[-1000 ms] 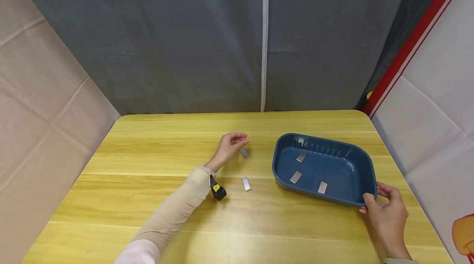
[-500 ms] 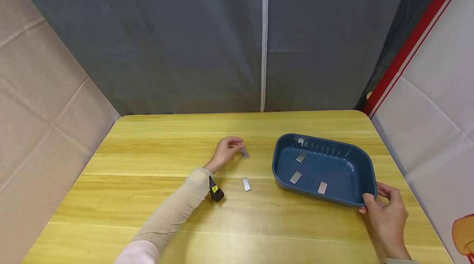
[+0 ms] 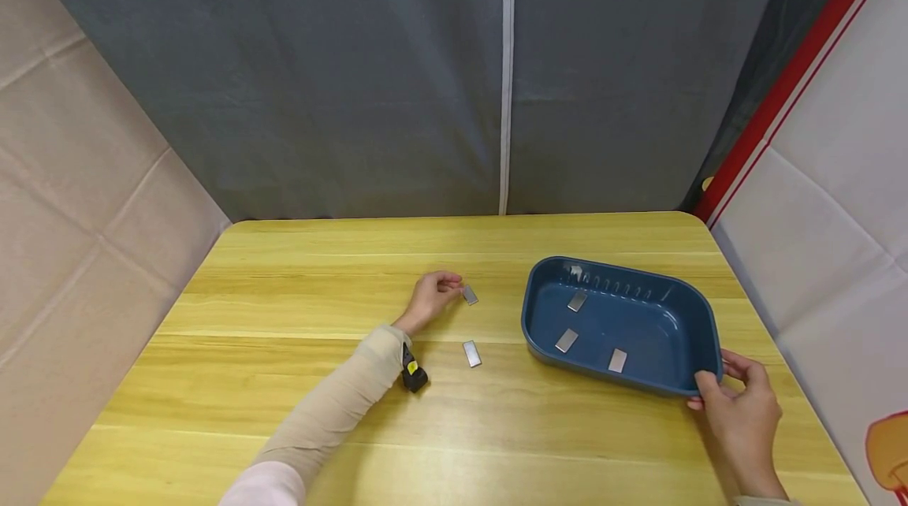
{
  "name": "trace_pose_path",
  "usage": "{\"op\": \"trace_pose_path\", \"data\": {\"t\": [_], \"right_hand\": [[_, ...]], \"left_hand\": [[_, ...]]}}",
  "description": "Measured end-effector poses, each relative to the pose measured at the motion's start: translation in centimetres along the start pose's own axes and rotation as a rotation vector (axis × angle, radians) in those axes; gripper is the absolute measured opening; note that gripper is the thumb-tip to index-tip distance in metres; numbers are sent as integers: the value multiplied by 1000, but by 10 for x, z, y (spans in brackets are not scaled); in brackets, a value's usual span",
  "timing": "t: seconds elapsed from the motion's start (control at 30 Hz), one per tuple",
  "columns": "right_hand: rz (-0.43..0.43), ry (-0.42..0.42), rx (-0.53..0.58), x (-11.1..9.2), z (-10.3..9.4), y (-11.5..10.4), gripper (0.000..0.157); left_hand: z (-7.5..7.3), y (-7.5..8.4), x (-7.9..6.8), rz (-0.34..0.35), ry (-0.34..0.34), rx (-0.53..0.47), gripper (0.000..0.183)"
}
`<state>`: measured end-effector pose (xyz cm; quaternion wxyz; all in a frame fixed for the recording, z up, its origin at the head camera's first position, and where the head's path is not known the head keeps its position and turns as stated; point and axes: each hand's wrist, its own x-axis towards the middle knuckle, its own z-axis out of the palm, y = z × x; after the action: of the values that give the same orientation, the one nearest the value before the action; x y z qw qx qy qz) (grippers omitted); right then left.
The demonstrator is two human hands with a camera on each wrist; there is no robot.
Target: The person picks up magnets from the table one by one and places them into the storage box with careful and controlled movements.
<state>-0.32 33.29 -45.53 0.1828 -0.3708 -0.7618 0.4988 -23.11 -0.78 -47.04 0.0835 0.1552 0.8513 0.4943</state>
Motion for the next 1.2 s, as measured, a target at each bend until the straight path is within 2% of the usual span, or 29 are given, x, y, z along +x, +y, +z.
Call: {"op": "trace_pose_path", "data": {"t": [0.53, 0.8, 1.2], "right_hand": [[-1, 9, -9, 0, 0, -1, 31], [13, 8, 4, 1, 1, 1, 29], [-16, 6, 4, 2, 0, 3, 30]], "left_hand": [[3, 2, 1, -10, -15, 31, 25], [3, 5, 3, 4, -40, 137, 26], [2, 8, 4, 22, -100, 183, 31]]}}
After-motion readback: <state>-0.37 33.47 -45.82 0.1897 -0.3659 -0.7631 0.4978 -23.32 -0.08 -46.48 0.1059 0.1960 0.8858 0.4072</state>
